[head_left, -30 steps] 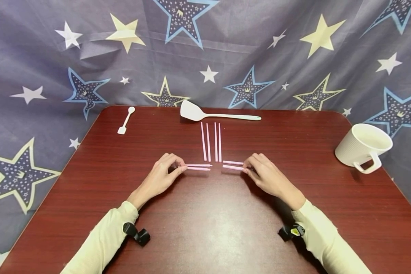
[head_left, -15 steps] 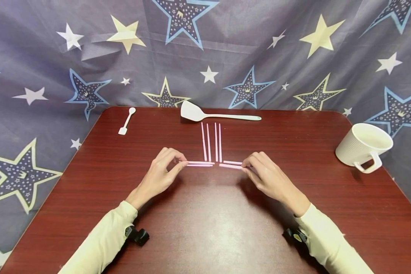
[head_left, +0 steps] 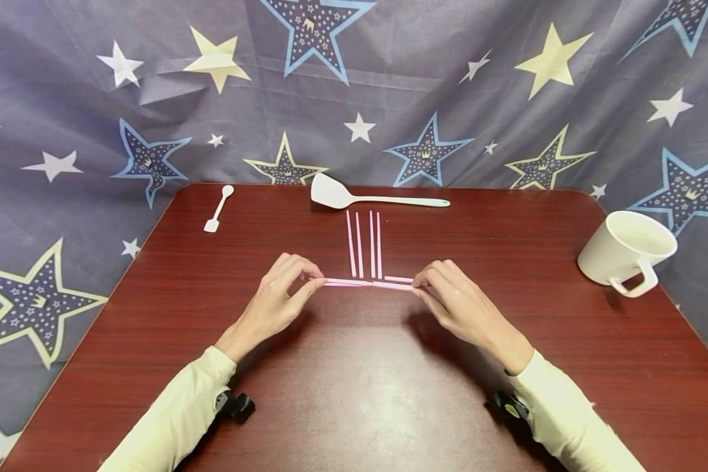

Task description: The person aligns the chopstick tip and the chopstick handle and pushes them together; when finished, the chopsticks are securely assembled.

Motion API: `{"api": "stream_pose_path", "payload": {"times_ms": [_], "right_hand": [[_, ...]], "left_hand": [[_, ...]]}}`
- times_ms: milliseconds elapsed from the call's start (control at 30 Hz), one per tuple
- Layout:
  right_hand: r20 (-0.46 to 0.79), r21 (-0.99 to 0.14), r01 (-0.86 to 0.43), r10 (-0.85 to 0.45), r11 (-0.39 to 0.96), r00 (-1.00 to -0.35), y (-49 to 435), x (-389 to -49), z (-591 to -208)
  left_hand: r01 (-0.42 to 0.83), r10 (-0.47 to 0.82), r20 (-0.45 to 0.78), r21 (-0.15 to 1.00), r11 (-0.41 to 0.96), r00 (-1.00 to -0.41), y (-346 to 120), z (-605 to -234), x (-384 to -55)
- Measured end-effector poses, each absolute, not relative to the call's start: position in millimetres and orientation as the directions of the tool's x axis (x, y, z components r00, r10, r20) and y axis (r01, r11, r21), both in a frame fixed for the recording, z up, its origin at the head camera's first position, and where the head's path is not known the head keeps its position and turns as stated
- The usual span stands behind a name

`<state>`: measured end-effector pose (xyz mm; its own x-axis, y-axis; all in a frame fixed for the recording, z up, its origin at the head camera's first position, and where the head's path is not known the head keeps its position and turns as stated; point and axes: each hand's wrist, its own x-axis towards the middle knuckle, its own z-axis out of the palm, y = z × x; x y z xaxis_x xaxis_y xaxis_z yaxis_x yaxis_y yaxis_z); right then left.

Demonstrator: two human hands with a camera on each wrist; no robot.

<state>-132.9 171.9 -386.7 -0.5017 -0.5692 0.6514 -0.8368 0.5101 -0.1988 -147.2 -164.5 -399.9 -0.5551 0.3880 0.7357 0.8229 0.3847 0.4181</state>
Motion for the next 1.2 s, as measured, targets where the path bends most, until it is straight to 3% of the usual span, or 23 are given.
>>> {"api": "stream_pose_path", "payload": {"times_ms": [867, 967, 1200], "right_hand": [[0.643, -0.233, -0.836, -0.566, 0.498, -0.516, 166.6, -129.7, -388.8], [0.639, -0.305, -0.828, -0.543, 0.471, -0.544, 164.4, -127.1, -391.2], [0.524, -0.580, -0.727, -0.515, 0.368, -0.679, 150.7, -119.3, -396.2]], "left_hand": [[0.824, 0.351, 0.749, 0.467, 0.322, -0.562, -159.7, -396.7, -146.2], [0.790, 0.277, 0.741, 0.554, 0.264, -0.612, -154.6, -393.5, -145.7], [0.601, 0.043, 0.600, 0.799, 0.000, -0.799, -133.1, -375.9, -145.4]]}}
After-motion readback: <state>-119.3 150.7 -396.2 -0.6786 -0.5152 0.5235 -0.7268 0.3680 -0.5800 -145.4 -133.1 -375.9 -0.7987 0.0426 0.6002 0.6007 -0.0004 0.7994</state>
